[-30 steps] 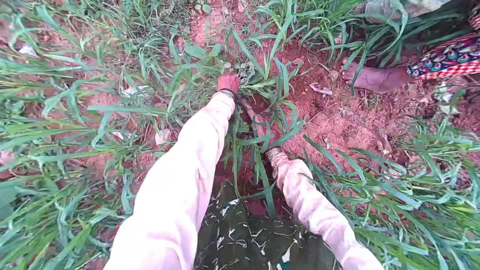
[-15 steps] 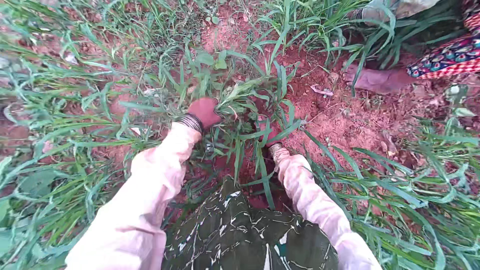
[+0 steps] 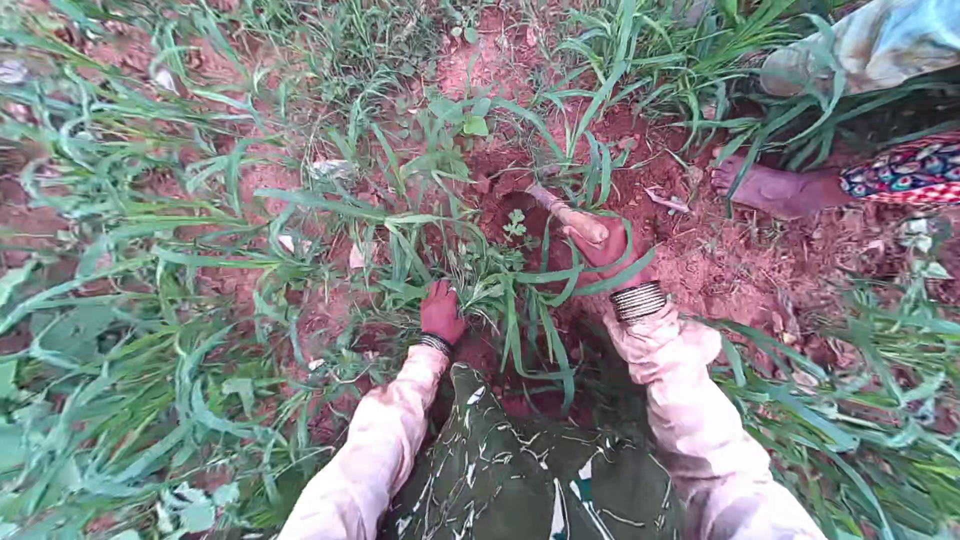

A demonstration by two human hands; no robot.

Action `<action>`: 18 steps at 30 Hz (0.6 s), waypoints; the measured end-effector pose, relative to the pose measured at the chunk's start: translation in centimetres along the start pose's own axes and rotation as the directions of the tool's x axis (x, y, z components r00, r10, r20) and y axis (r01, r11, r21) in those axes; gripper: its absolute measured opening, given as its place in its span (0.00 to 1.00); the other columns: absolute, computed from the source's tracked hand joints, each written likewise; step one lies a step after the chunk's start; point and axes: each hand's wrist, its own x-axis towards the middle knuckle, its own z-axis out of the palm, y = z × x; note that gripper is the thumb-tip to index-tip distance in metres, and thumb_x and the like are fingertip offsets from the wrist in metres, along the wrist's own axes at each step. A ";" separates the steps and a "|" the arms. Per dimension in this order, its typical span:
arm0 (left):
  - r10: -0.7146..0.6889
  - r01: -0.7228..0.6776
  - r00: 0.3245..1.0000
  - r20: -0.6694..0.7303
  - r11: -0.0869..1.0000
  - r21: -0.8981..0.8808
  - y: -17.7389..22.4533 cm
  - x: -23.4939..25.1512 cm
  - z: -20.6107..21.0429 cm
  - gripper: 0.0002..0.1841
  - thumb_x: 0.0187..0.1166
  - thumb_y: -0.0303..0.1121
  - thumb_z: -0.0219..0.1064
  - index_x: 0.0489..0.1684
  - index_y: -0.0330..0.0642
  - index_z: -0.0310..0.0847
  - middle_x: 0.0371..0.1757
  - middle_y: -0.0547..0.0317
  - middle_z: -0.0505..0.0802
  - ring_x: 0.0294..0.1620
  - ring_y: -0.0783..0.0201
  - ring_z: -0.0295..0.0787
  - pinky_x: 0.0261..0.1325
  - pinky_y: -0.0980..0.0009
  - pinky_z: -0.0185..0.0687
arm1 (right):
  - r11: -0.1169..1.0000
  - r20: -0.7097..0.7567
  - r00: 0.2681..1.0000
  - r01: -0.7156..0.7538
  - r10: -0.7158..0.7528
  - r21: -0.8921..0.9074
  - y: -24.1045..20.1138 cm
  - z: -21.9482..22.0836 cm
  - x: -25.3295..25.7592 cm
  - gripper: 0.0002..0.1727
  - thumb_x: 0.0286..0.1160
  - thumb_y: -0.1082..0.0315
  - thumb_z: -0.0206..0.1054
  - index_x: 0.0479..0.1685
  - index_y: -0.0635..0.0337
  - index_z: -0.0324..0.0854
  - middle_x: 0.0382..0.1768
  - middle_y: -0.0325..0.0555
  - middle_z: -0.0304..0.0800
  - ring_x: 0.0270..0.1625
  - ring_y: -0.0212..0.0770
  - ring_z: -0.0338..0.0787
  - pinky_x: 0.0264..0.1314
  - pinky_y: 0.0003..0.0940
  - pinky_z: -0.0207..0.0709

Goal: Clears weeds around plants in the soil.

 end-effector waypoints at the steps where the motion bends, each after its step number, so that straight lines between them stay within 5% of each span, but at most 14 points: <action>1: 0.023 -0.024 1.000 -0.012 0.999 -0.026 0.1 1.0 0.7 0.34 0.70 0.31 0.78 0.74 0.20 0.74 0.88 0.28 0.67 0.93 0.31 0.50 0.88 0.33 0.49 | 1.000 -0.052 0.999 -0.016 0.016 -0.012 0.4 -0.7 -0.8 0.31 0.79 0.46 0.68 0.67 0.64 0.86 0.59 0.66 0.92 0.63 0.65 0.91 0.70 0.66 0.74; 4: 0.035 -0.036 0.999 -0.025 0.998 -0.048 -0.2 3.4 2.4 0.35 0.69 0.32 0.79 0.75 0.21 0.75 0.89 0.26 0.65 0.94 0.29 0.46 0.88 0.28 0.40 | 0.995 -0.115 0.989 -0.097 0.096 -0.003 1.8 -2.9 -1.2 0.31 0.77 0.45 0.70 0.69 0.61 0.86 0.55 0.69 0.92 0.59 0.71 0.91 0.64 0.72 0.76; 8: 0.009 -0.009 1.000 0.025 0.999 0.035 -0.9 4.2 2.6 0.36 0.68 0.35 0.81 0.75 0.22 0.75 0.90 0.28 0.65 0.94 0.31 0.48 0.87 0.30 0.44 | 0.974 0.002 0.983 -0.183 0.185 -0.135 1.6 -3.2 3.2 0.31 0.83 0.47 0.66 0.75 0.61 0.80 0.58 0.73 0.90 0.63 0.76 0.87 0.65 0.75 0.71; 13: 0.000 0.000 1.000 0.015 1.000 0.008 -0.5 3.6 2.3 0.36 0.64 0.31 0.82 0.72 0.21 0.77 0.88 0.27 0.67 0.93 0.29 0.50 0.85 0.29 0.46 | 0.969 0.032 0.971 -0.233 0.236 -0.077 0.8 -1.3 6.6 0.30 0.85 0.47 0.64 0.74 0.62 0.80 0.59 0.71 0.90 0.64 0.73 0.87 0.66 0.73 0.71; 18: -0.091 0.092 0.996 0.010 0.988 -0.125 0.6 3.5 1.0 0.22 0.83 0.24 0.63 0.74 0.22 0.75 0.88 0.32 0.70 0.93 0.33 0.54 0.87 0.32 0.44 | 0.961 -0.093 0.956 -0.272 0.276 0.056 1.8 0.5 5.5 0.30 0.83 0.51 0.66 0.70 0.69 0.82 0.57 0.72 0.91 0.63 0.71 0.89 0.70 0.68 0.73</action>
